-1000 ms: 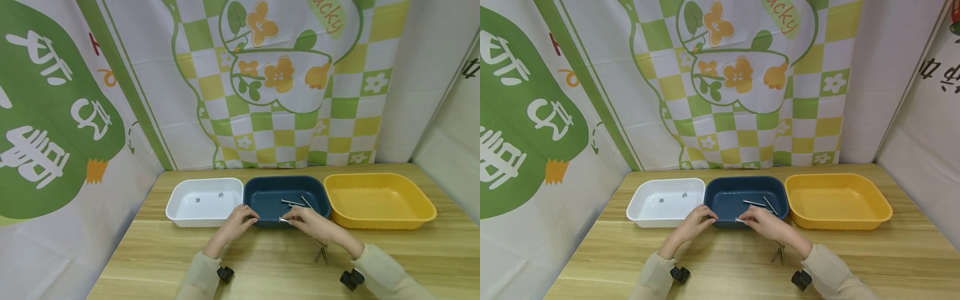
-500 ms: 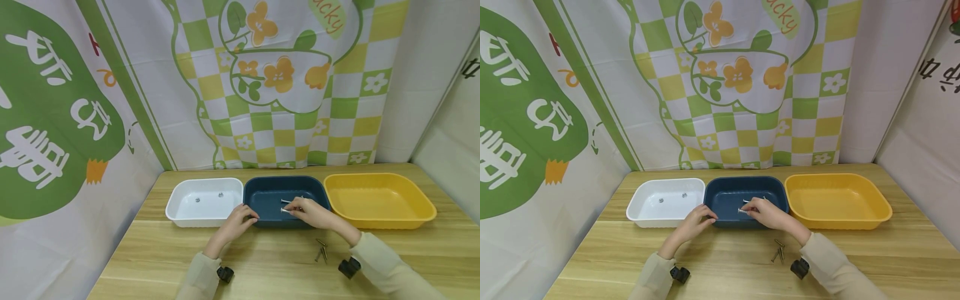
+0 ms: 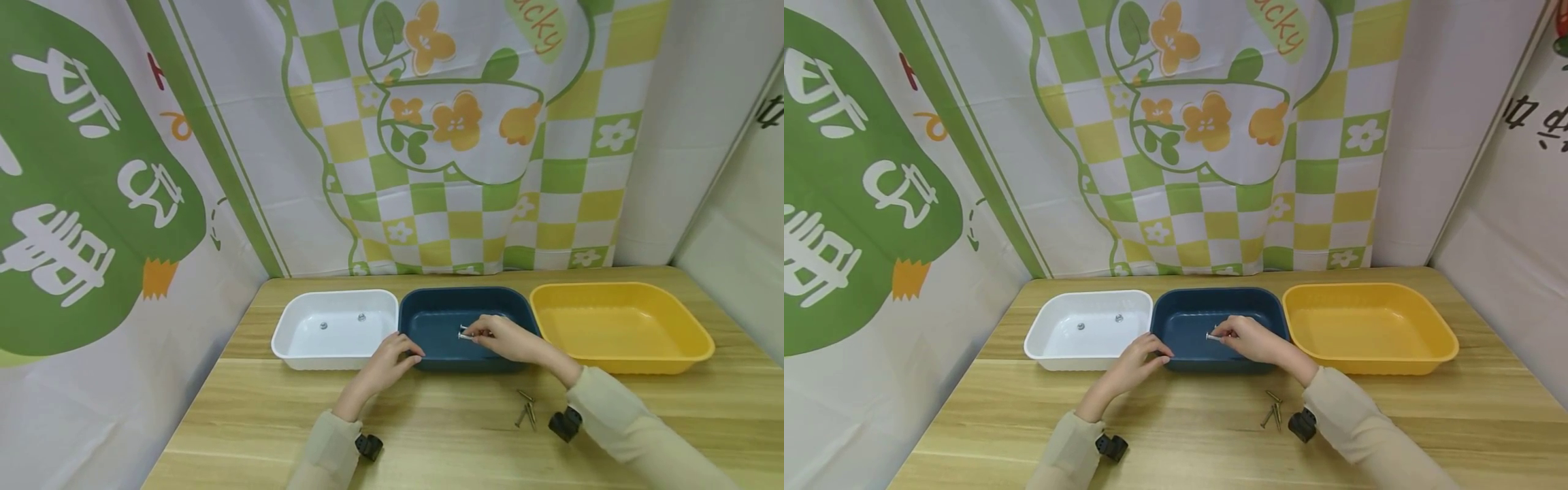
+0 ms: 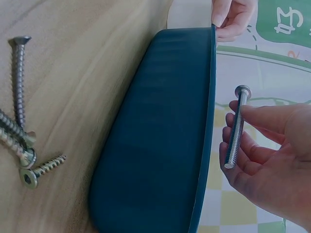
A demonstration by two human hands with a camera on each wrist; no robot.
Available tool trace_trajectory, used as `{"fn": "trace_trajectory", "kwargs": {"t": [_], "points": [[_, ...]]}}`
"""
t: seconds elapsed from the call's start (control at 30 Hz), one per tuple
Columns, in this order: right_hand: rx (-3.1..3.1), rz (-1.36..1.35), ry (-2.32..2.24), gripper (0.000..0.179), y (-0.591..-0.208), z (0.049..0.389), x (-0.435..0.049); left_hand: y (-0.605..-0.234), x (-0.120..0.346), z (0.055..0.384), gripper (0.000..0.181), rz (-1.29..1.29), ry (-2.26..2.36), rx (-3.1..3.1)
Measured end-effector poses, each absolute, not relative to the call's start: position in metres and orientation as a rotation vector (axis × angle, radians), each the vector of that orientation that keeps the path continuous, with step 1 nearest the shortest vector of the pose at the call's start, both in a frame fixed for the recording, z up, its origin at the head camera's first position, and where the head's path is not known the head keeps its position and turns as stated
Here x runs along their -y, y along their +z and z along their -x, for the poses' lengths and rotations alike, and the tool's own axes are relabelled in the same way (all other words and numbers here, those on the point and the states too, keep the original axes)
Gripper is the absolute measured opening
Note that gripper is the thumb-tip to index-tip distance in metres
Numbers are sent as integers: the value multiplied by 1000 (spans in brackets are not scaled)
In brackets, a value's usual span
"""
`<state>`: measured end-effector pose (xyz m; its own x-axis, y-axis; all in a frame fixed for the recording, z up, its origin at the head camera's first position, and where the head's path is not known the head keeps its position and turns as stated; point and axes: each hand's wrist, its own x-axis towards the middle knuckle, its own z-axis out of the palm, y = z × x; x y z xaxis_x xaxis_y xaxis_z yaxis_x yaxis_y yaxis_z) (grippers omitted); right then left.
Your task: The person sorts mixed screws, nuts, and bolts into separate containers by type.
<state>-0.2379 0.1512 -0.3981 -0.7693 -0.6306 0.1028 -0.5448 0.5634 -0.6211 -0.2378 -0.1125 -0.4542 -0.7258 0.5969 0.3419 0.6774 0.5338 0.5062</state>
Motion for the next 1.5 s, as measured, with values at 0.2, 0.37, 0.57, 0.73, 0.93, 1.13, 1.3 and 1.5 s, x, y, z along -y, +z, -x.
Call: {"fn": "trace_trajectory", "kwargs": {"t": [0.2,0.37,0.57,0.73,0.93,1.13,1.3,1.5], "points": [[-2678,989,-955,20,-398,243,-149,-455,112,238,12,1086,-961,2663],[-2684,982,-954,20,-400,246,-148,-455,112,239,11,1091,-966,2652],[-2743,937,-991,20,-404,247,-149,-454,112,238,13,1094,-972,2646],[-2762,929,-1032,20,-405,243,-155,-452,112,237,12,1084,-959,2663],[-2779,936,-1066,19,-408,237,-167,-450,110,236,11,1069,-907,2670],[-2810,898,-1143,18,-410,228,-178,-447,108,233,11,1037,-869,2668],[-2834,872,-1194,18,-410,218,-191,-441,104,230,10,1027,-891,2607],[-2927,854,-1175,17,-409,209,-204,-431,96,224,10,1064,-889,2569]]}}
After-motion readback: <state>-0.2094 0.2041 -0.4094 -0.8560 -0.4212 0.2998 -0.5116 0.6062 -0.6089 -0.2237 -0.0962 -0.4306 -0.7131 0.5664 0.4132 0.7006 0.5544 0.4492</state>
